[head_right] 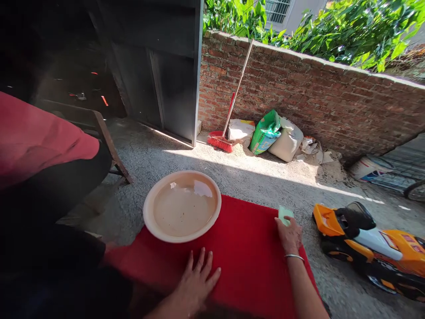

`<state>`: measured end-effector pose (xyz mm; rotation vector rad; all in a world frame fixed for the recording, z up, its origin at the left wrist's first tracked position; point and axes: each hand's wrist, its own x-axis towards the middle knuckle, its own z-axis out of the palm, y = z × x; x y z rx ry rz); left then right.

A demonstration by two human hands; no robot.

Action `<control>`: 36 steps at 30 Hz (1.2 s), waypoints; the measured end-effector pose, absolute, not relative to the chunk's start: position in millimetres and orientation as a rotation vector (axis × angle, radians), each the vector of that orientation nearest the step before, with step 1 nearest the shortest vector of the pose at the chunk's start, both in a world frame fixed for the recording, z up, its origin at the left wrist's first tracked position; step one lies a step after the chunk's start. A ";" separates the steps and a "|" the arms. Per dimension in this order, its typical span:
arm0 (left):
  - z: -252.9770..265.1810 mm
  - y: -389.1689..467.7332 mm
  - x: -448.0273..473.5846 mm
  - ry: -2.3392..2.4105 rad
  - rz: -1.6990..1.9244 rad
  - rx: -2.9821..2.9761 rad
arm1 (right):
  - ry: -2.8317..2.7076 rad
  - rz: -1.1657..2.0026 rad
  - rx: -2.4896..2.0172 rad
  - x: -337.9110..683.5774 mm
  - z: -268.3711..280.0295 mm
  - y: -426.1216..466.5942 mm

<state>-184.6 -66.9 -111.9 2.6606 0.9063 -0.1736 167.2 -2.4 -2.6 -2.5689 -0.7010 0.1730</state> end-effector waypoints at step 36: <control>27.5 -78.6 -233.4 0.412 -0.232 2.674 | -1.448 0.503 -2.189 -33.4 -32.5 -38.4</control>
